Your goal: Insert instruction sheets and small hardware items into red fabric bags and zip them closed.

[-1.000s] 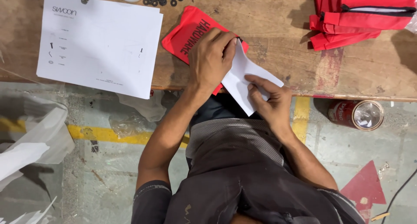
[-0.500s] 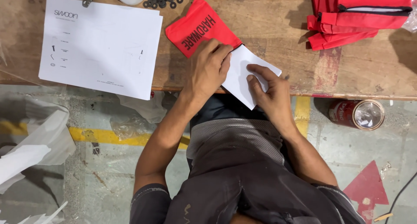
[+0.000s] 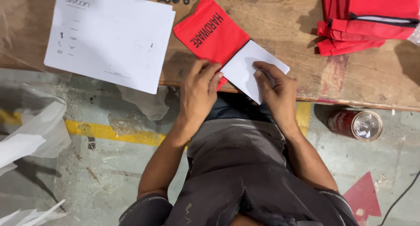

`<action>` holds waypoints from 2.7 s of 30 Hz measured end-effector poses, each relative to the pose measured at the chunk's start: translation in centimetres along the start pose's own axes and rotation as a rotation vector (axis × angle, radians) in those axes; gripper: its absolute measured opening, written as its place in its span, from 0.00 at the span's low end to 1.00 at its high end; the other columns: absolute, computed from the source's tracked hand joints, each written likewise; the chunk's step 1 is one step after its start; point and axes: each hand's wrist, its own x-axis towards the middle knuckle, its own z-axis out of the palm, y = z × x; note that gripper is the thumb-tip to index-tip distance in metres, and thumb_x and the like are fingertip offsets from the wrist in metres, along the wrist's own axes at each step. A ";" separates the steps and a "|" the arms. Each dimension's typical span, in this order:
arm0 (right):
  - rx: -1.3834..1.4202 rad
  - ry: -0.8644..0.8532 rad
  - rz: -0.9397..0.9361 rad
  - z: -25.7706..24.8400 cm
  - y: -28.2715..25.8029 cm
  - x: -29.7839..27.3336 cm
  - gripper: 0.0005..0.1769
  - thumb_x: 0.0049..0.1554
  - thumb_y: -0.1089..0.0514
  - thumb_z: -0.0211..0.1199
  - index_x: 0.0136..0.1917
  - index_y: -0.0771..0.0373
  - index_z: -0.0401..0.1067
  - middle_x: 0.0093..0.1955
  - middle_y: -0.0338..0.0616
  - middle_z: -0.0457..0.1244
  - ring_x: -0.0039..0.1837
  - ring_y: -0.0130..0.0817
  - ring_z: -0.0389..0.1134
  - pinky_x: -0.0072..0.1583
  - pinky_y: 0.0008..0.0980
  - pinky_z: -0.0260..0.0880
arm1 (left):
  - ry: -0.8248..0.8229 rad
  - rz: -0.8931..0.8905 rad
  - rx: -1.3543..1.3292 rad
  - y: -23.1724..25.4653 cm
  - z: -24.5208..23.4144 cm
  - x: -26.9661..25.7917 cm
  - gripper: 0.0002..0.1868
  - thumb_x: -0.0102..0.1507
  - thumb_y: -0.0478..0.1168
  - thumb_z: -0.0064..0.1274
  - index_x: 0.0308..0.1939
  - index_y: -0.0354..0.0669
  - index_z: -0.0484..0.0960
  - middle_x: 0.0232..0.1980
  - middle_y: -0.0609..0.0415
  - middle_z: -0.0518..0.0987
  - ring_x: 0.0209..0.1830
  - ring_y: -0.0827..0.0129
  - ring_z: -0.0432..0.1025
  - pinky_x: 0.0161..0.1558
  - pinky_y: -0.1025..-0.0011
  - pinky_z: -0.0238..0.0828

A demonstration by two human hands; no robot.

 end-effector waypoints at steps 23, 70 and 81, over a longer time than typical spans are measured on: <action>0.446 -0.131 0.150 -3.2 2.9 -0.1 0.30 0.63 0.69 0.59 0.76 0.76 0.56 0.43 0.51 0.68 0.43 0.33 0.72 0.45 0.29 0.74 | -0.077 0.253 -0.025 0.7 3.2 4.3 0.07 0.59 0.34 0.58 0.41 0.38 0.82 0.40 0.49 0.77 0.42 0.52 0.75 0.41 0.57 0.76; -0.072 0.108 0.105 1.3 0.7 2.5 0.08 0.60 0.59 0.70 0.44 0.67 0.78 0.31 0.40 0.67 0.32 0.24 0.66 0.35 0.26 0.66 | -0.097 0.157 -0.017 -0.1 2.5 3.7 0.17 0.71 0.47 0.53 0.60 0.45 0.83 0.64 0.49 0.76 0.67 0.52 0.64 0.69 0.47 0.58; -0.688 0.131 -0.335 0.0 0.8 2.0 0.17 0.55 0.57 0.70 0.58 0.60 0.78 0.47 0.53 0.62 0.47 0.52 0.65 0.44 0.49 0.66 | -0.342 0.145 0.337 -1.9 1.7 2.7 0.30 0.70 0.52 0.45 0.77 0.60 0.67 0.83 0.45 0.52 0.83 0.42 0.41 0.75 0.32 0.27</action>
